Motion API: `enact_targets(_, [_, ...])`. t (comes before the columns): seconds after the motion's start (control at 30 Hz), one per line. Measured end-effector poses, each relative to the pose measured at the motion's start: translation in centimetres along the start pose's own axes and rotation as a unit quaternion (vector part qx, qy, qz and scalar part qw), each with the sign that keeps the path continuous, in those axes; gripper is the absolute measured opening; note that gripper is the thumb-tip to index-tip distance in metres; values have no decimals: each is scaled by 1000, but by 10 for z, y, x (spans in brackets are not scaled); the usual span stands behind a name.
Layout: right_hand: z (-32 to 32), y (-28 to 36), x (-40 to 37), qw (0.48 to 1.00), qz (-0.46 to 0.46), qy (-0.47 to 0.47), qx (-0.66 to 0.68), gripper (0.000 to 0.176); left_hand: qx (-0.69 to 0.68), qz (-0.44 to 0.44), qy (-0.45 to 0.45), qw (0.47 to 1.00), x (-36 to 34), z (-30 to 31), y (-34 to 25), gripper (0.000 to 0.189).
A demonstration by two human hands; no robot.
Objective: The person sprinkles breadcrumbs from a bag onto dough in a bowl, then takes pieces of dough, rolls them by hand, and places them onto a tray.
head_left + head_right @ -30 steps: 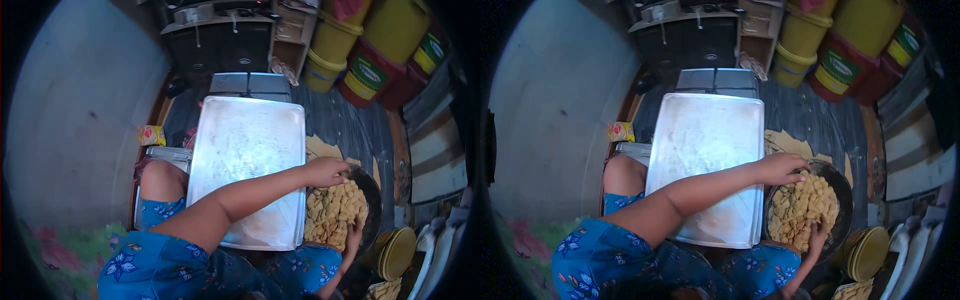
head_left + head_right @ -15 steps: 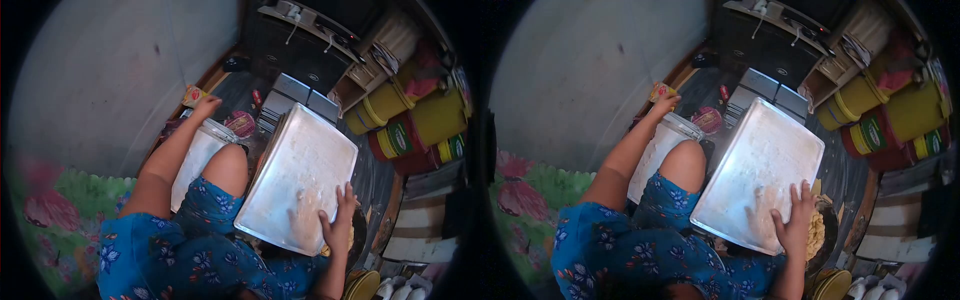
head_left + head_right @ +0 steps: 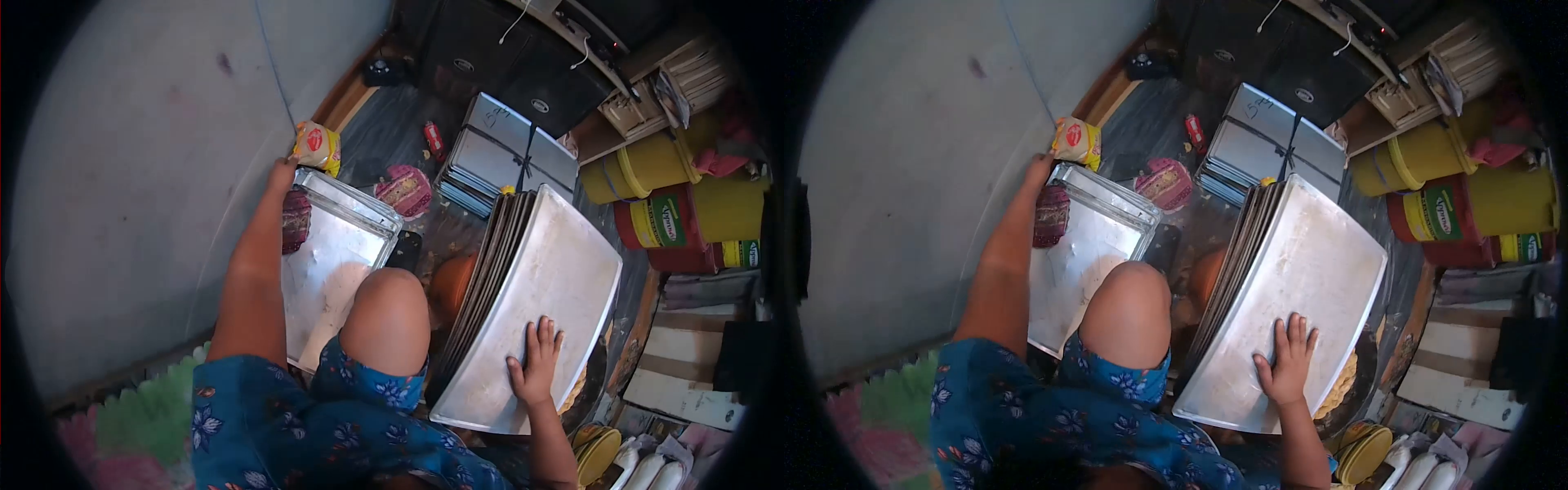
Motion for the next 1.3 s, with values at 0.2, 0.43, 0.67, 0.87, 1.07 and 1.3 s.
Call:
enact_targets(0.2, [-1,-1,1,1000,4,-8,-10,71,65,-28,-6,997,71,-39,-17,66])
enact_targets(0.43, [3,1,5,1000,-12,-22,-3,69,226,-76,25,971,121,-109,17,39])
enact_targets(0.67, [10,6,8,999,-30,-19,-12,69,-227,-28,160,960,17,-80,-73,25])
enact_targets(0.87, [16,10,4,997,-29,-71,0,66,-380,-69,316,867,-162,30,-217,15])
enact_targets(1.07, [27,6,-13,978,25,-184,93,67,-446,-169,420,772,-385,132,-324,18])
enact_targets(1.3, [43,40,-58,323,-12,-219,920,95,-437,-106,644,619,-597,107,-345,20])
Point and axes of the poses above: each hand's wrist, its own x-axis towards the middle knuckle, its own z-axis out of the back of the hand, y = z × x, the point moved 8 cm from there along x, towards the middle knuckle, and after that the axes turned 12 degrees about z, right-handed, at the moved point
